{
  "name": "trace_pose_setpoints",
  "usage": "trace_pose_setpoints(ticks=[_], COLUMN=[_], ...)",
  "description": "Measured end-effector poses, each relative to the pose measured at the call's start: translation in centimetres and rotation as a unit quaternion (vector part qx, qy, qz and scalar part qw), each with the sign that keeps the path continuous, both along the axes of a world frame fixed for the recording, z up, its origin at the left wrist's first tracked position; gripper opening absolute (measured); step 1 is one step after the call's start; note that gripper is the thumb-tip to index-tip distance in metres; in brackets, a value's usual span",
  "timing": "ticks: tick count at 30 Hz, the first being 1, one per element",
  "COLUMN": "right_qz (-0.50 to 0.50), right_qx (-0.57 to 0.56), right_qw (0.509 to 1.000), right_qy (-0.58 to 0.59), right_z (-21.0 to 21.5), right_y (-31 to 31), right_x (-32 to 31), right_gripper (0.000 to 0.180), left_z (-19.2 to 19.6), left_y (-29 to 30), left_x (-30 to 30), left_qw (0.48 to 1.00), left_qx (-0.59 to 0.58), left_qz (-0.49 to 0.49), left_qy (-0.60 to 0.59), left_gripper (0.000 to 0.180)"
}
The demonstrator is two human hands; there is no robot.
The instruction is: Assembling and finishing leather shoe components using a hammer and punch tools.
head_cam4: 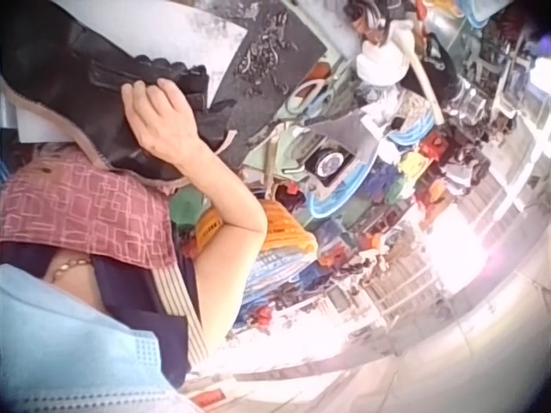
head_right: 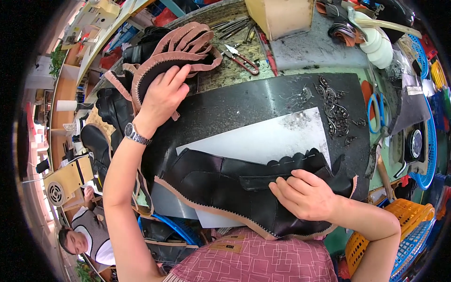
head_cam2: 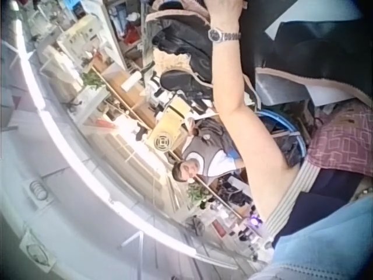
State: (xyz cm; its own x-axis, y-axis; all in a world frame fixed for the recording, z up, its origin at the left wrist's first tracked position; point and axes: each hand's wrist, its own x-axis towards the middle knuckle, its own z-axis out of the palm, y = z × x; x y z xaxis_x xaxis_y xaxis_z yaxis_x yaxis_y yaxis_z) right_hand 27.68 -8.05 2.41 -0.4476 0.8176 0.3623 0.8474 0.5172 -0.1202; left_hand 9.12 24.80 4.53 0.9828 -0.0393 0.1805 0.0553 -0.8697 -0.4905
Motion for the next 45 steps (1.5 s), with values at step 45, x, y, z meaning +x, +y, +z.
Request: trace_pose_setpoints(ticks=[45], right_qz=[-0.006], right_qx=[0.028], right_qw=[0.999], right_qy=[-0.023], right_z=[-0.9], right_y=[-0.5], right_x=[-0.8], right_gripper=[0.034], left_z=[-1.6], left_y=[-19.7], left_x=[-0.7], left_qw=[0.445], left_qx=[-0.866], left_qz=[0.201], left_qy=[-0.108], left_gripper=[0.010])
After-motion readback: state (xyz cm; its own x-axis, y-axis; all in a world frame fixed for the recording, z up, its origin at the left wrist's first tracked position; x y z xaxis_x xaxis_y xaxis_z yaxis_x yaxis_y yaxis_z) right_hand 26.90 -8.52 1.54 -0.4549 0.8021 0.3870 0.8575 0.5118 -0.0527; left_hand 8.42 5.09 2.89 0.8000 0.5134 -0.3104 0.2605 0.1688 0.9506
